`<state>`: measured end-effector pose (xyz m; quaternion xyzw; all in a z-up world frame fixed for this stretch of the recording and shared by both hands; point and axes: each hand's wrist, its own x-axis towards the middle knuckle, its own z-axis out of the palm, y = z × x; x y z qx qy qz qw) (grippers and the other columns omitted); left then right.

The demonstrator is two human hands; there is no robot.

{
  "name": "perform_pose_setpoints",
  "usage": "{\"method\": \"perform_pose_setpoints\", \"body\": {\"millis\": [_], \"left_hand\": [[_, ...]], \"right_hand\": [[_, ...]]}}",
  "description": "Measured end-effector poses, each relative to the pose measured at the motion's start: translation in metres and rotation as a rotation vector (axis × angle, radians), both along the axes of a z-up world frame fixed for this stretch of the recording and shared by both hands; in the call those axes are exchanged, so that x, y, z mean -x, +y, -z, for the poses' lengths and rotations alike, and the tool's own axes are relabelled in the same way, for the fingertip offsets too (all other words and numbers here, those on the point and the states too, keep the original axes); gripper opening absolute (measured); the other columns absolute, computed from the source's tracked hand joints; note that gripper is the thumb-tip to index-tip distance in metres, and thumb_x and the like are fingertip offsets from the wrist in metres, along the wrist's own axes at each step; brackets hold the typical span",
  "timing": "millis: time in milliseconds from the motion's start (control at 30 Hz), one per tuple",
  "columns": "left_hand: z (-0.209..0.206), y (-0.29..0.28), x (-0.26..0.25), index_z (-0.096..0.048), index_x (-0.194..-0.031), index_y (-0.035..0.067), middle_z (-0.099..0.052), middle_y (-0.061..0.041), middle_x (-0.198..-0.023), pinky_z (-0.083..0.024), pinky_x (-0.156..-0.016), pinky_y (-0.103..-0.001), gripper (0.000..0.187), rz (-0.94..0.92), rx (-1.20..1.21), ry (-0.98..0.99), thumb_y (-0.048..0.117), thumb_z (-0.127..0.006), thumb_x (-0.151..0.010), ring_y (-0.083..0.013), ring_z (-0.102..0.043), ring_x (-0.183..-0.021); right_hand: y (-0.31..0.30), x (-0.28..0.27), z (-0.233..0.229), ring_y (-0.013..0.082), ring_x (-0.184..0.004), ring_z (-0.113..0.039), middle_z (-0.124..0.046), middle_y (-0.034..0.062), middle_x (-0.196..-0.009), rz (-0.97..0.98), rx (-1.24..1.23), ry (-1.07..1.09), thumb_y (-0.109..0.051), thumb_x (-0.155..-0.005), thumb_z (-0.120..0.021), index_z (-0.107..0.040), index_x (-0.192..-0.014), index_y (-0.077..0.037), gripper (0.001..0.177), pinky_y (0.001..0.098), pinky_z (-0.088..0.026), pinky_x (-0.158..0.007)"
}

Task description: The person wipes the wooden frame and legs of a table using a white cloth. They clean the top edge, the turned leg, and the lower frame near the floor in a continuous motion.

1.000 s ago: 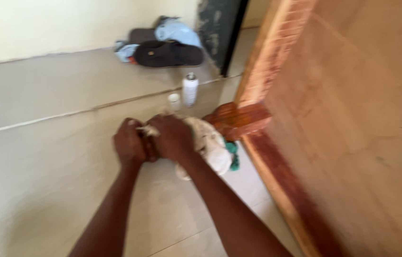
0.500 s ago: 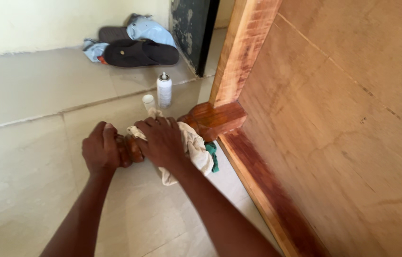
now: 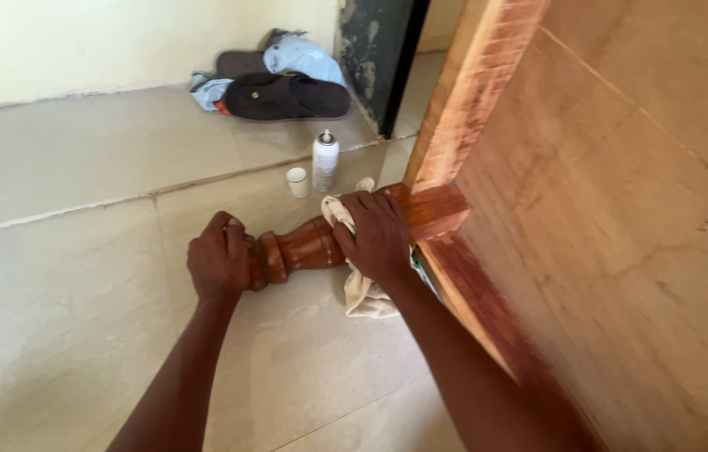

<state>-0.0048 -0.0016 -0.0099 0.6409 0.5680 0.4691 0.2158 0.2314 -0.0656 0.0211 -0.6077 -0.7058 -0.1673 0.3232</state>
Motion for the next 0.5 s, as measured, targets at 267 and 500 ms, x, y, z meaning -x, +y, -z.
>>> {"method": "perform_pose_setpoints", "body": {"millis": [267, 500], "left_hand": [[-0.008, -0.008, -0.001, -0.068, -0.09, 0.008, -0.073, -0.017, -0.079, -0.051, -0.071, -0.052, 0.034, 0.01, -0.009, -0.073, 0.03, -0.044, -0.102, -0.041, -0.068, -0.074], [0.01, 0.007, 0.0, -0.066, -0.083, 0.005, -0.073, -0.017, -0.081, -0.051, -0.073, -0.05, 0.045, 0.017, -0.028, -0.16, 0.032, -0.039, -0.106, -0.0392, -0.068, -0.074]], "right_hand": [[-0.001, 0.085, 0.023, 0.0346, -0.11, -0.059, -0.063, 0.0163, -0.116, -0.074, -0.047, 0.164, -0.023, -0.086, -0.064, -0.06, -0.122, -0.006, 0.04, 0.0538, -0.045, -0.101], [0.014, 0.099, 0.016, 0.0343, -0.099, -0.064, -0.067, 0.0168, -0.103, -0.149, 0.203, 0.065, -0.024, -0.09, -0.061, -0.06, -0.123, -0.005, 0.038, 0.0539, -0.049, -0.093]]}}
